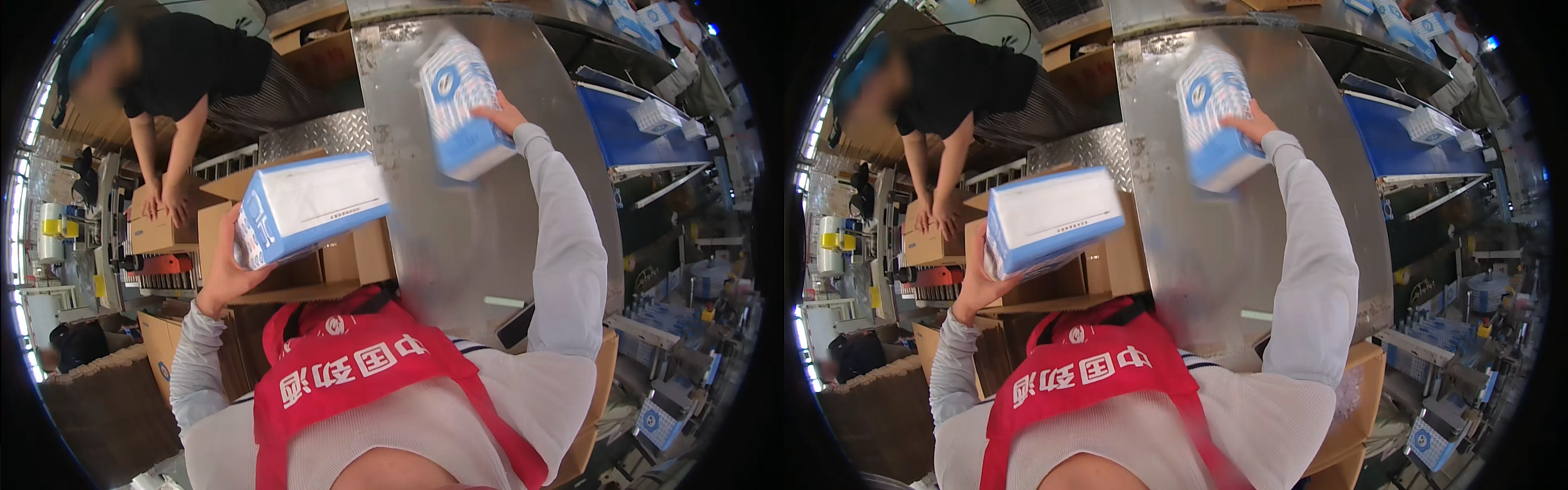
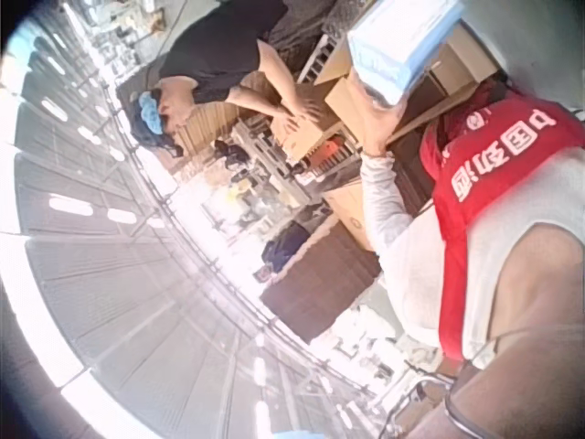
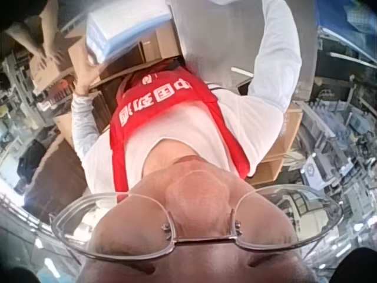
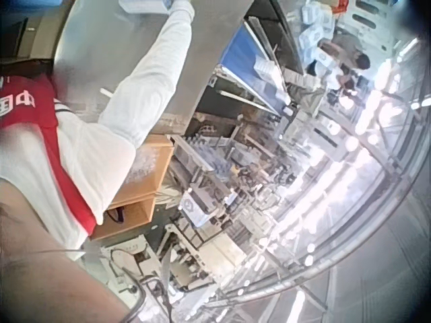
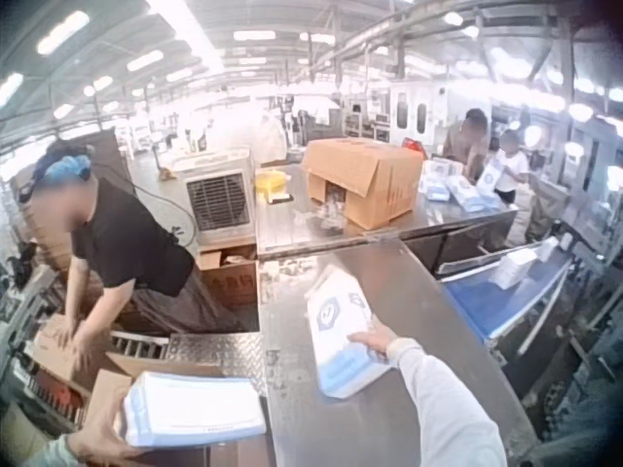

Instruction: The person packs small blue and white patterned boxes into larger brown cardboard boxes on a metal table. They arrange the items by hand, close the flaps of the cardboard boxes, and move them to a conveyor belt.

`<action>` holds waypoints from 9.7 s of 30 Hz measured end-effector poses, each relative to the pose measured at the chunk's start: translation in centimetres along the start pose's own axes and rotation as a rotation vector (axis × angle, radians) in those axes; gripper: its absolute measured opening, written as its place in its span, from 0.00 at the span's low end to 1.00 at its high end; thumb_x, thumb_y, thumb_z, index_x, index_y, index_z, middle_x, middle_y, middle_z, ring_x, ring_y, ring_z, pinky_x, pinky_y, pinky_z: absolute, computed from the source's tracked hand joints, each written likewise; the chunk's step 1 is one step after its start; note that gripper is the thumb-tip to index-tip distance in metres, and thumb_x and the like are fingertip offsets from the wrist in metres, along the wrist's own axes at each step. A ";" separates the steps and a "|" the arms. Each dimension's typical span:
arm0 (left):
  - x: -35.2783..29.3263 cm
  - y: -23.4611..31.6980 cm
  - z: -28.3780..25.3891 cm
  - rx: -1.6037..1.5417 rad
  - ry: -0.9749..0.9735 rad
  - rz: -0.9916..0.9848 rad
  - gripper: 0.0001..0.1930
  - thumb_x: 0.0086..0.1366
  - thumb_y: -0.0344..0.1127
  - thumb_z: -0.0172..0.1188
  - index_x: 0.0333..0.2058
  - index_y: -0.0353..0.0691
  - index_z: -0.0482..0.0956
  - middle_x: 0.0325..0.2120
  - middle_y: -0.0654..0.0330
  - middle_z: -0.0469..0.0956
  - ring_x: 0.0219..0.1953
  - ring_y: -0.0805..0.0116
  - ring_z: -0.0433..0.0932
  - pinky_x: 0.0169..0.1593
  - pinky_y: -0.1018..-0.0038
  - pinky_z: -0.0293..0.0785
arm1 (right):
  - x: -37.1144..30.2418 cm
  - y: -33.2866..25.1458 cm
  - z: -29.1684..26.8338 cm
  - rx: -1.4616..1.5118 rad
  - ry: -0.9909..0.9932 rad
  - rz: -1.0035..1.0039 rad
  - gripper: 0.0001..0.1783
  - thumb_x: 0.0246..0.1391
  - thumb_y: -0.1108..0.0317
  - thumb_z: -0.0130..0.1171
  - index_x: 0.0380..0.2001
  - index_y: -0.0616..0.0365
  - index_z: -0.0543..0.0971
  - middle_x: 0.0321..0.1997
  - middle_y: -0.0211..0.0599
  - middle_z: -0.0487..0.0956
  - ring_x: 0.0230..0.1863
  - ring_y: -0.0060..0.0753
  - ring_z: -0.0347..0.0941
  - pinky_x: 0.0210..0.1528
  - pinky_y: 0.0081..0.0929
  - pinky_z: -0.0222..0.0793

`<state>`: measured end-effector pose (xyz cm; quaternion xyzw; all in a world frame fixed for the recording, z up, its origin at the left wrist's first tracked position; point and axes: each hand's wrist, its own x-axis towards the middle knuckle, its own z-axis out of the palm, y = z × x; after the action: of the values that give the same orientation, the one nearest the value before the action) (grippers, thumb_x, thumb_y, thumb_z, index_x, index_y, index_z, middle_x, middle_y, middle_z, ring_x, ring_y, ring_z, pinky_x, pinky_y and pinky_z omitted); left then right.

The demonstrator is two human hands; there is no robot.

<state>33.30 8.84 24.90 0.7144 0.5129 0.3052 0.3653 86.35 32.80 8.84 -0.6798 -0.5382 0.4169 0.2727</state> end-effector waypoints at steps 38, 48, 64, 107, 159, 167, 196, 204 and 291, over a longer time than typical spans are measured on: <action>-5.4 -31.8 10.2 0.314 -0.367 -0.237 0.11 0.56 0.40 0.64 0.29 0.37 0.81 0.26 0.51 0.80 0.29 0.55 0.80 0.35 0.63 0.76 | -1.1 -1.1 5.6 -0.741 0.588 -0.430 0.37 0.49 0.74 0.54 0.65 0.49 0.60 0.68 0.49 0.61 0.68 0.55 0.55 0.67 0.48 0.52; 8.6 -5.2 14.5 0.442 -0.093 0.328 0.23 0.53 0.36 0.69 0.46 0.36 0.73 0.44 0.49 0.72 0.48 0.49 0.71 0.52 0.60 0.68 | -4.3 -2.0 3.6 -1.321 0.442 -0.216 0.22 0.56 0.60 0.49 0.49 0.61 0.77 0.64 0.55 0.63 0.69 0.58 0.53 0.68 0.67 0.40; 22.2 -4.3 20.3 0.024 -0.244 0.025 0.60 0.42 0.44 0.74 0.69 0.37 0.44 0.52 0.43 0.65 0.52 0.48 0.70 0.57 0.61 0.67 | -59.3 28.9 19.4 -0.234 1.213 1.523 0.36 0.54 0.49 0.61 0.61 0.54 0.66 0.62 0.55 0.67 0.64 0.56 0.60 0.65 0.43 0.56; -5.7 -36.1 2.0 0.823 -0.787 -0.023 0.75 0.30 0.65 0.75 0.70 0.52 0.32 0.72 0.57 0.28 0.72 0.45 0.27 0.66 0.36 0.32 | -27.4 -17.9 31.1 1.095 -0.400 0.109 0.28 0.67 0.58 0.45 0.66 0.54 0.57 0.68 0.46 0.62 0.64 0.51 0.64 0.59 0.53 0.66; 2.7 -8.4 10.5 0.505 -0.095 0.107 0.19 0.55 0.30 0.65 0.47 0.36 0.75 0.45 0.49 0.74 0.48 0.47 0.73 0.52 0.62 0.71 | 5.1 -4.1 0.9 -1.120 0.145 -0.070 0.37 0.52 0.54 0.61 0.65 0.28 0.61 0.76 0.31 0.45 0.75 0.52 0.36 0.64 0.78 0.32; 10.5 -6.8 17.3 0.356 -0.268 0.186 0.20 0.57 0.31 0.64 0.49 0.36 0.75 0.45 0.49 0.74 0.49 0.49 0.73 0.53 0.62 0.71 | 4.4 -1.0 3.5 -0.821 0.463 -0.280 0.16 0.54 0.66 0.52 0.46 0.44 0.80 0.67 0.34 0.63 0.69 0.55 0.53 0.65 0.72 0.40; 20.1 -2.1 25.2 0.700 -0.025 0.307 0.36 0.64 0.51 0.55 0.66 0.45 0.57 0.67 0.40 0.47 0.66 0.31 0.47 0.64 0.47 0.54 | -15.1 -0.7 9.2 -0.461 0.279 -0.581 0.29 0.59 0.58 0.55 0.63 0.49 0.66 0.71 0.38 0.57 0.72 0.50 0.46 0.66 0.59 0.51; 19.3 -2.8 25.2 0.710 -0.009 0.241 0.34 0.63 0.53 0.57 0.64 0.44 0.61 0.67 0.39 0.48 0.66 0.30 0.46 0.64 0.45 0.51 | -5.4 -1.3 8.8 -0.674 0.454 -0.508 0.26 0.64 0.55 0.45 0.63 0.48 0.66 0.72 0.35 0.56 0.74 0.51 0.42 0.69 0.63 0.40; -22.7 -18.3 -17.0 -0.665 -0.210 -0.864 0.29 0.67 0.55 0.53 0.55 0.36 0.72 0.46 0.59 0.79 0.46 0.67 0.78 0.47 0.72 0.75 | -22.1 -24.5 45.7 0.048 -0.005 -0.087 0.61 0.35 0.28 0.65 0.55 0.76 0.63 0.59 0.67 0.63 0.62 0.60 0.60 0.64 0.41 0.57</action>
<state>3.67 -5.52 17.50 0.3117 0.5961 0.2000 0.7125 33.05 14.76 11.97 -0.6477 -0.5580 0.4193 0.3055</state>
